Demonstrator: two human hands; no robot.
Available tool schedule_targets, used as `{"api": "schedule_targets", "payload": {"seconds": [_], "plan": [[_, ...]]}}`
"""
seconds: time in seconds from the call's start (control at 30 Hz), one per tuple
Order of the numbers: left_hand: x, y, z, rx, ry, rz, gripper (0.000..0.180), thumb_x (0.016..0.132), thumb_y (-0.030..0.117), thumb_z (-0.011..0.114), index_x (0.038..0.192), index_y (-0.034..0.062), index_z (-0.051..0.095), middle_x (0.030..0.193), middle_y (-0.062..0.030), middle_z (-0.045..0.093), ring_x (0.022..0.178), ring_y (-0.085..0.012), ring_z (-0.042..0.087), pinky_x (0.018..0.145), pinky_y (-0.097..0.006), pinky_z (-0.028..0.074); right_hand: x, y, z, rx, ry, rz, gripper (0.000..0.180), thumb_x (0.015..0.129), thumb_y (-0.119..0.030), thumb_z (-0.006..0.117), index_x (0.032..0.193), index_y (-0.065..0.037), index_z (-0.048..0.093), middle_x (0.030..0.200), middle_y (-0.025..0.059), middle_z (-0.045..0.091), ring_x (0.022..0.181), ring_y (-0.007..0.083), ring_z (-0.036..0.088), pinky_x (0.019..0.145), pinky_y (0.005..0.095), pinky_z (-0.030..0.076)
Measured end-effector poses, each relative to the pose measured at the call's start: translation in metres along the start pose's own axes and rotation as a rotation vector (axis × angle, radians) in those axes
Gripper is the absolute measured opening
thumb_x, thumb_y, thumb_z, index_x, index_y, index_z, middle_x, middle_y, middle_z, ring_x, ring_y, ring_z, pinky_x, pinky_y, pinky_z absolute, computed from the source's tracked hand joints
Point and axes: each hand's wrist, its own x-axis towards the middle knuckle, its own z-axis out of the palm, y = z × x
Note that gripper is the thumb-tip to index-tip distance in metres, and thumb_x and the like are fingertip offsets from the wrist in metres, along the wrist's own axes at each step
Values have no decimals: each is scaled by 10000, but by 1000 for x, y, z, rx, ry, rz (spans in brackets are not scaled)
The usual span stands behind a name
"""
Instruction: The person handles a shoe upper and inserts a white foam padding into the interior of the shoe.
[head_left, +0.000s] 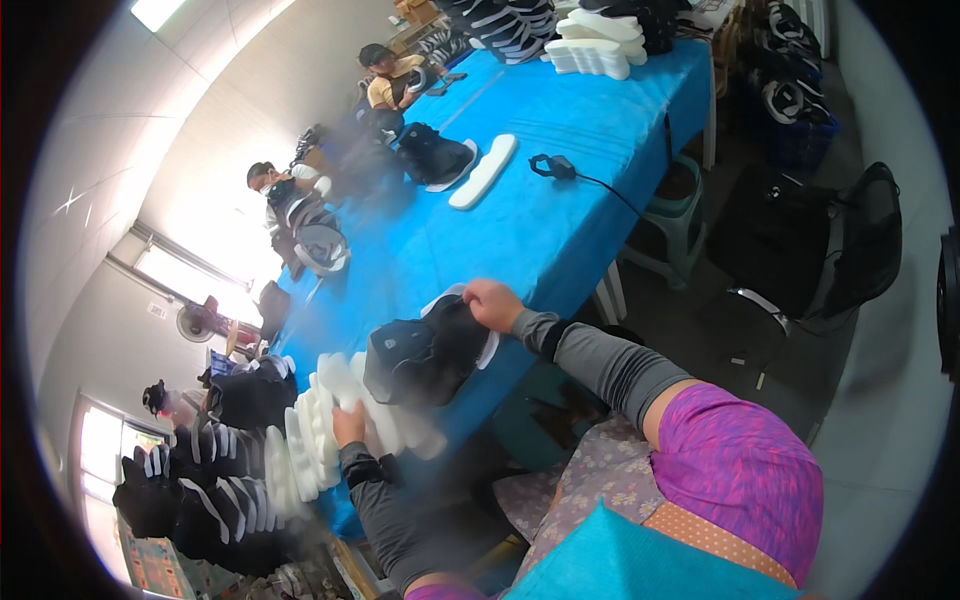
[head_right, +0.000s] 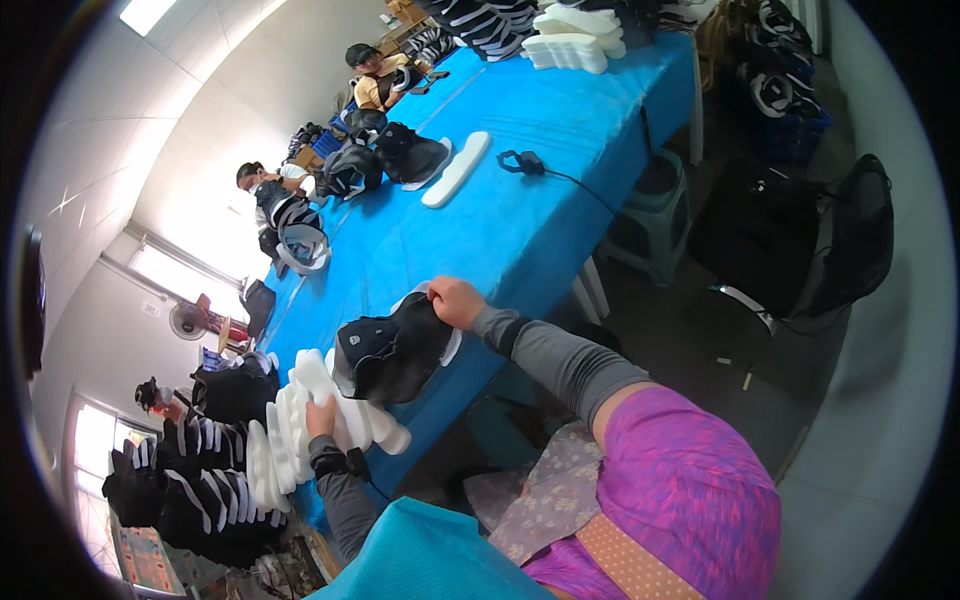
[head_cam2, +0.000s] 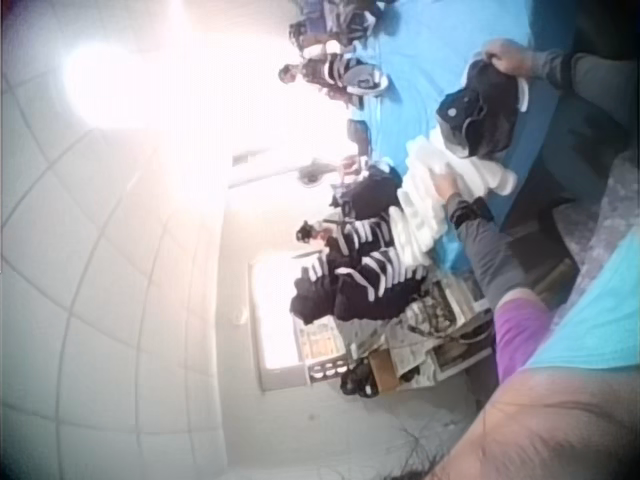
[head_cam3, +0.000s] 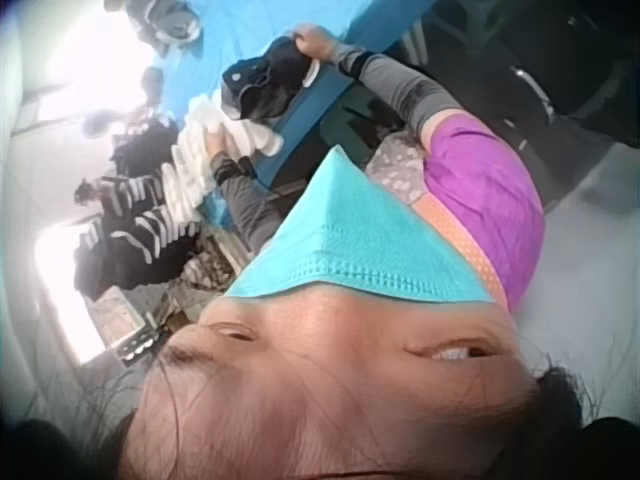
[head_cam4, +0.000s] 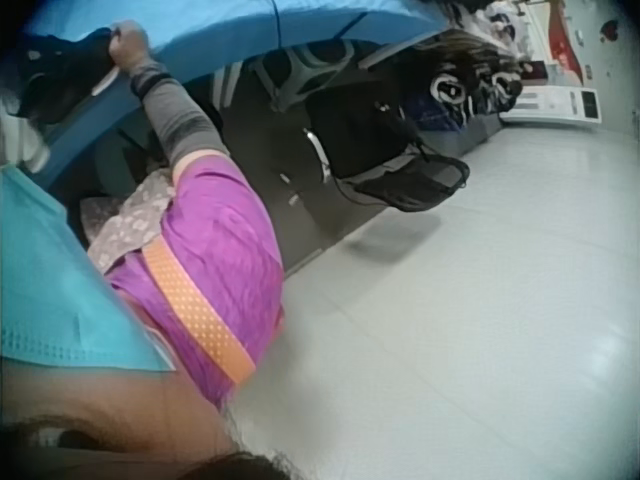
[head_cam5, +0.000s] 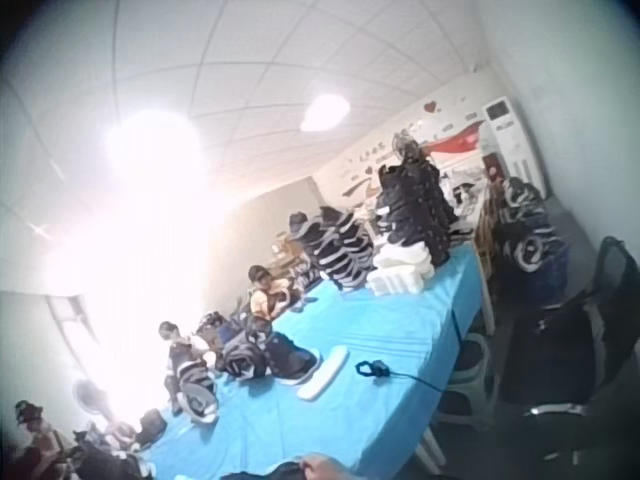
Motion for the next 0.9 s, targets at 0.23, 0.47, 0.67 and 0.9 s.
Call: {"api": "schedule_targets", "payload": {"seconds": [0.23,0.47,0.67,0.9], "plan": [[-9,-4,-11,-683,-491,-80,556,759,134,697,1255,-46,520,1087,-100,637,959,-193,611,844,-335,483,-2,0,2,5,-34,53,120,810,-103,526,868,-56,621,864,162,632,835,370,606,742,430,498],[-49,21,-47,-1559,250,-184,468,931,186,582,1336,43,396,1233,-124,549,1088,-254,576,893,-405,512,1,16,8,9,-36,36,113,819,-88,529,862,-48,626,871,162,628,835,352,613,746,405,504],[-72,43,-113,-1415,394,-174,550,920,165,635,1371,68,336,1123,-125,566,985,-220,593,840,-337,500,5,33,7,289,-24,80,128,816,-52,550,900,-36,644,921,116,663,871,238,637,785,349,504],[-145,113,-165,-701,90,247,405,783,199,792,1079,-6,607,873,-149,675,758,-212,641,690,-328,508,-4,-19,-3,560,9,150,169,892,-62,573,1051,-17,610,1084,84,642,977,152,597,876,294,473]]}}
